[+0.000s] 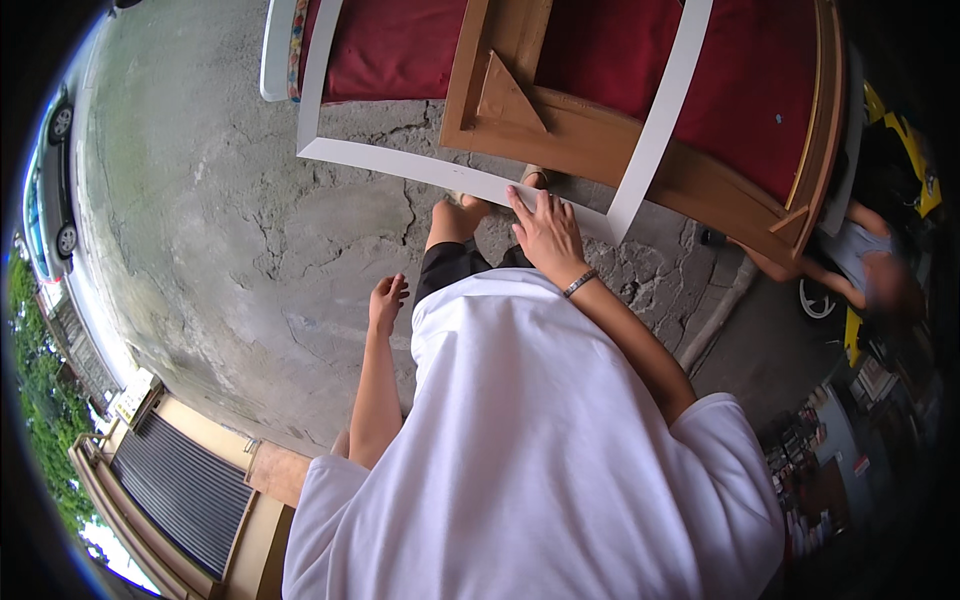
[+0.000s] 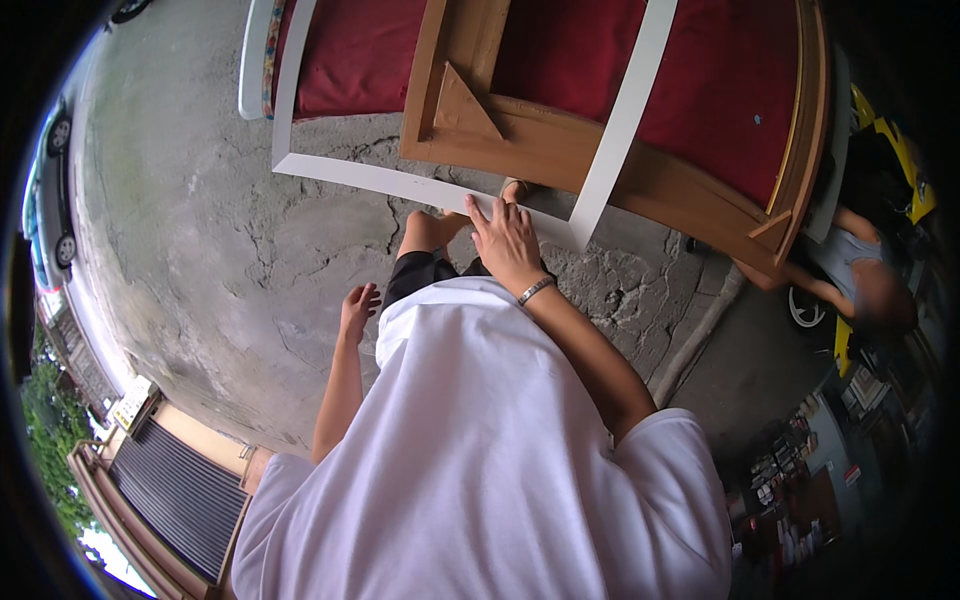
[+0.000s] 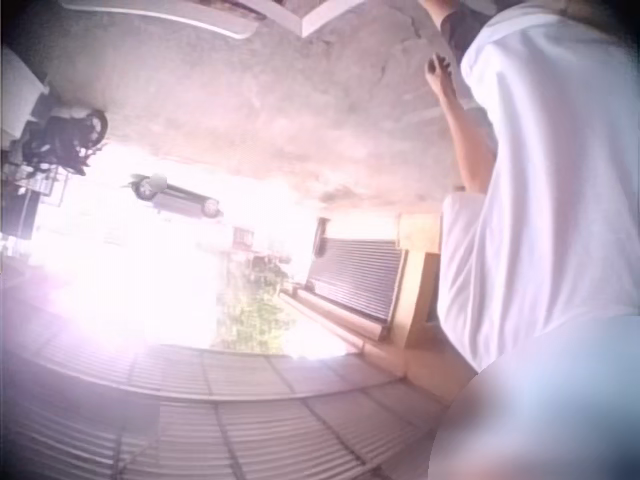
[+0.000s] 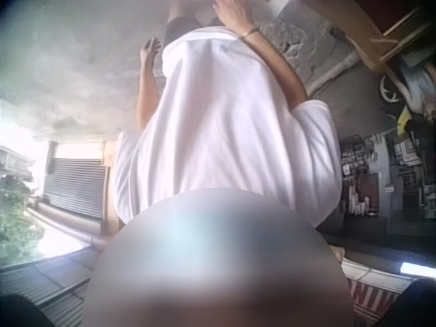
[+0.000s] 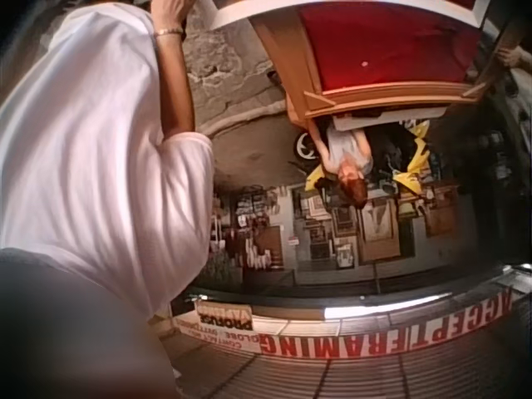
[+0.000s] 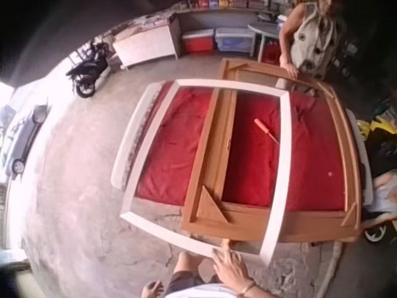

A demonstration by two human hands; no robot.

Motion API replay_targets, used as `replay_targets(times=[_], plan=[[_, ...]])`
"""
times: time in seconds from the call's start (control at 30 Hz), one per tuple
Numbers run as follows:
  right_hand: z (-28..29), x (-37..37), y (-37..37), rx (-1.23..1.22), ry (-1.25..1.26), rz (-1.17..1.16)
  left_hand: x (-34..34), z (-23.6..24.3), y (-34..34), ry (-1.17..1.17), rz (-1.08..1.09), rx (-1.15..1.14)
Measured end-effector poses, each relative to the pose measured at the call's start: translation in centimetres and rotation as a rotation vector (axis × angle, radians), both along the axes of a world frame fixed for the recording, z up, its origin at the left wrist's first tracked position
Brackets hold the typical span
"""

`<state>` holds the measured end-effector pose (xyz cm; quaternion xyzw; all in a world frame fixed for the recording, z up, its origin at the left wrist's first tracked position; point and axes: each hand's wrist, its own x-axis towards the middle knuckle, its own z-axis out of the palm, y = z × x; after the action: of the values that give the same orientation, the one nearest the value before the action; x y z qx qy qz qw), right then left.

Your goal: The person applies a clear liquid finish to a flat wooden board using a small brush, repeatedly dipping the brush into a plastic bottle and spreading the liquid in linear strokes across the surface. The person briefly moves a wooden frame and returns to the board to continue applying the finish.

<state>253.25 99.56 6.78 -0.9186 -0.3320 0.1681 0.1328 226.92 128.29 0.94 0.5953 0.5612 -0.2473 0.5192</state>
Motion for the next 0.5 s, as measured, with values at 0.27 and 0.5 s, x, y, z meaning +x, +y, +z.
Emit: replay_targets(times=[0.27, 0.5], plan=[[1.5, -2.2, -2.3, -0.169, 0.038, -0.240, 5.4, -3.0, 3.9, -0.067, -0.249, -0.133], [1.6, 0.5, -7.6, -0.359, -0.120, -0.548, 6.8, -5.0, 12.9, -0.149, -0.050, -0.057]])
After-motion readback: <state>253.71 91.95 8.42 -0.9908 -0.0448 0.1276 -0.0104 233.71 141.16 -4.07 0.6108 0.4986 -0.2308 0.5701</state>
